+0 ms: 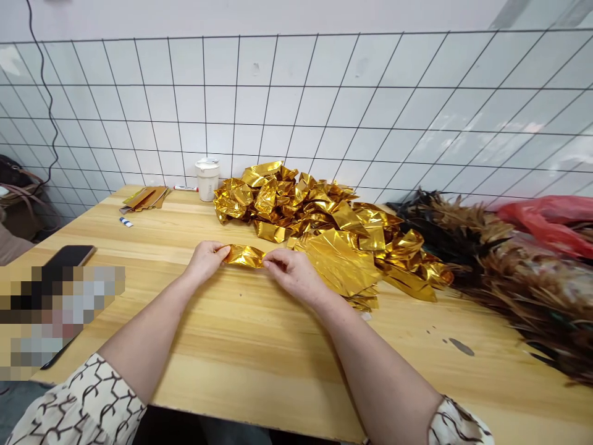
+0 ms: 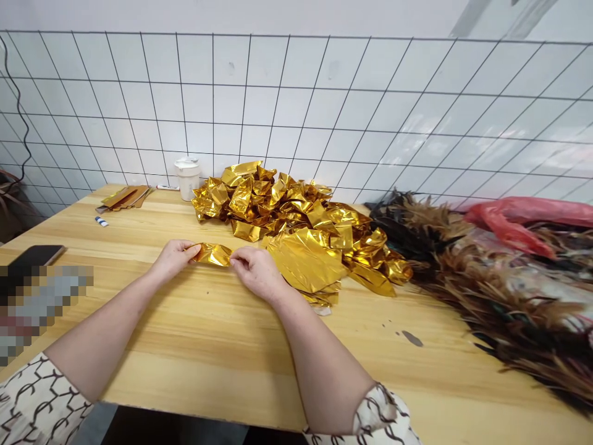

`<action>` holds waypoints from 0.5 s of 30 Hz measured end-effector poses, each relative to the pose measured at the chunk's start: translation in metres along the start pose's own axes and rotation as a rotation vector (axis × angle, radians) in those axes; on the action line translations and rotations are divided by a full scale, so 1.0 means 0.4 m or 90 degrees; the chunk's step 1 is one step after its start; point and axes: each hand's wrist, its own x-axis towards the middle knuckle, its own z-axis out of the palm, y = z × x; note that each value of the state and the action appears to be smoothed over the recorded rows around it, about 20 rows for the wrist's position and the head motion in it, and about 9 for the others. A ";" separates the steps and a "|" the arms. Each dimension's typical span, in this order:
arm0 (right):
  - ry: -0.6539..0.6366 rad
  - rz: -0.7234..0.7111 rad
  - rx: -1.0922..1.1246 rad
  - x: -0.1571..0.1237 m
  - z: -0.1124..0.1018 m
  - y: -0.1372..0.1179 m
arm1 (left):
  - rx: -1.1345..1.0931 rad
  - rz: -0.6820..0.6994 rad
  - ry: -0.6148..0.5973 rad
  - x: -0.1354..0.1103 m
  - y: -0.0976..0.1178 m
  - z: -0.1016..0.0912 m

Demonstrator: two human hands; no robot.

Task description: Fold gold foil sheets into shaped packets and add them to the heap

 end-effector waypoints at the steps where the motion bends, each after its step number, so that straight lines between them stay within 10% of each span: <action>1: 0.008 0.007 -0.001 0.000 0.001 0.001 | -0.006 -0.003 0.000 -0.003 0.003 0.000; 15: 0.542 0.276 -0.152 0.003 -0.155 0.185 | -0.119 -0.033 0.043 -0.023 0.018 0.009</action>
